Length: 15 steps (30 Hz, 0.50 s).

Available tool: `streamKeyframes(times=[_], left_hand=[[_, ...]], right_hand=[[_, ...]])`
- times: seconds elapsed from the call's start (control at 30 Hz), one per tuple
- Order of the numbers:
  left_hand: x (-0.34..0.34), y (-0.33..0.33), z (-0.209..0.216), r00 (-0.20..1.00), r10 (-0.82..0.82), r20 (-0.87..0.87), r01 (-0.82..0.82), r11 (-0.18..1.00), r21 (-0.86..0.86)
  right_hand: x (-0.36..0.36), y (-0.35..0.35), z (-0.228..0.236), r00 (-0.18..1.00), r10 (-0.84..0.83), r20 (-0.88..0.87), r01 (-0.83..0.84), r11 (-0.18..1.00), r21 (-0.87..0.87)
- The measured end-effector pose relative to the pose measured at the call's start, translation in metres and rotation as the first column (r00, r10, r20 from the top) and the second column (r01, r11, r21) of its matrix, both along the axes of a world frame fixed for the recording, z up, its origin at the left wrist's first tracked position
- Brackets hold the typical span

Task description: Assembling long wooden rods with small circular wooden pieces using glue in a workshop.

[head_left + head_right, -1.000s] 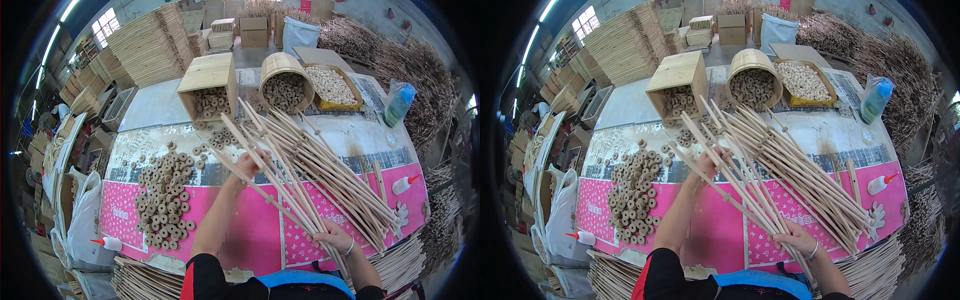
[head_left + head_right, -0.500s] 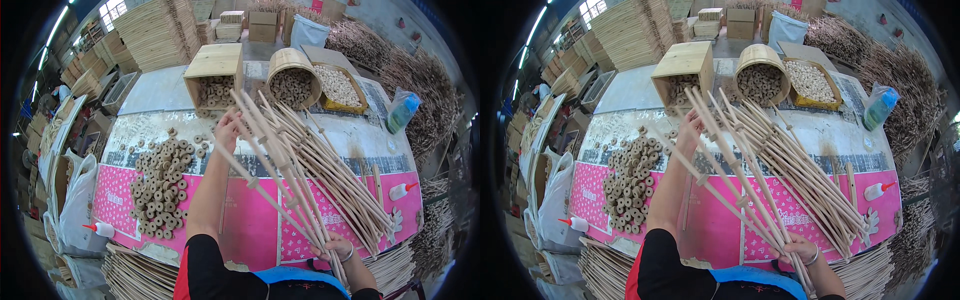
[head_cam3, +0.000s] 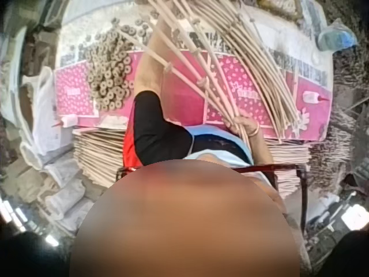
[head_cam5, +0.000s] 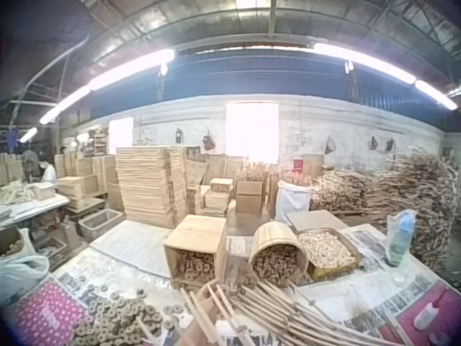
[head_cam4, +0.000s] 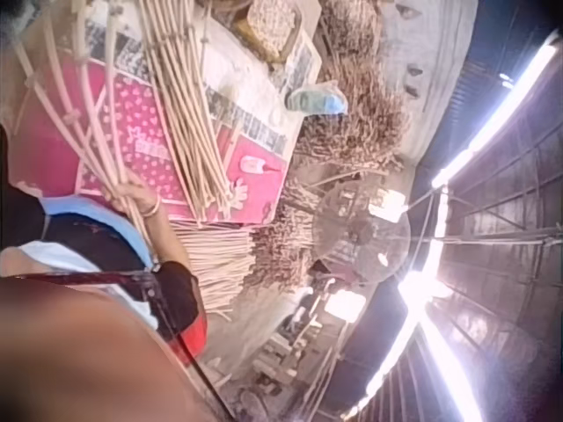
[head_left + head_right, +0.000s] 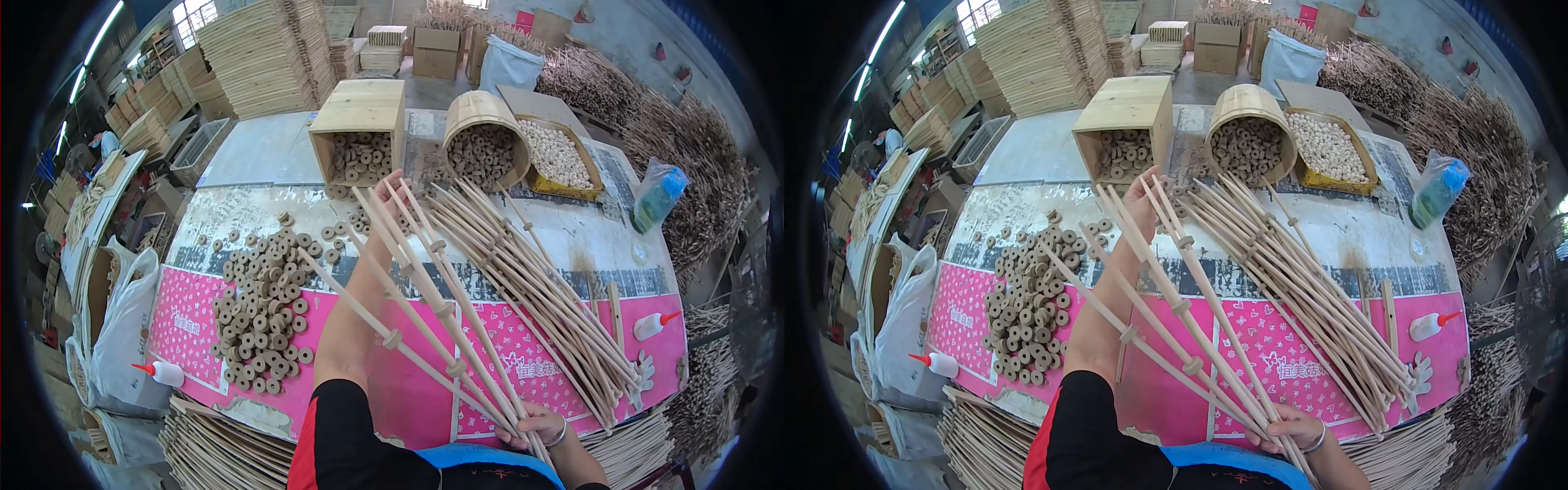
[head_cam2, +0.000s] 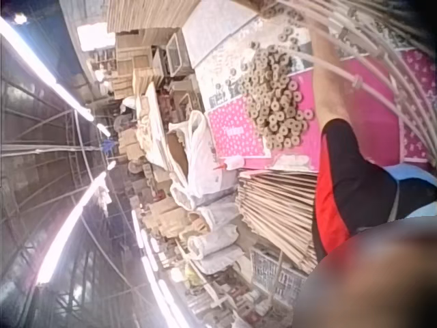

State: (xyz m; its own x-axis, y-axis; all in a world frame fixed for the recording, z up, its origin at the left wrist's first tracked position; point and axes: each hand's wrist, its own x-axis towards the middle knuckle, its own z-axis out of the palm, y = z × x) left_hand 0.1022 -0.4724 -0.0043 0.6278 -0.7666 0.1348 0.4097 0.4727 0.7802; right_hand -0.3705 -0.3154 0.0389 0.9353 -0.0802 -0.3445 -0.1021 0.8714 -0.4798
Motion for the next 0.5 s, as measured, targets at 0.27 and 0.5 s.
streamKeyframes(times=[0.27, 0.5], left_hand=[[0.003, 0.013, -0.001, 0.994, -0.069, 0.084, 0.071, 0.997, -0.012], [0.043, 0.009, -0.037, 0.921, -0.178, -0.347, 0.113, 0.973, -0.2]], right_hand=[[0.002, -0.003, -0.007, 0.998, 0.022, 0.051, -0.021, 1.0, -0.021], [-0.003, -0.001, -0.009, 0.999, 0.03, 0.021, -0.03, 1.0, -0.003]])
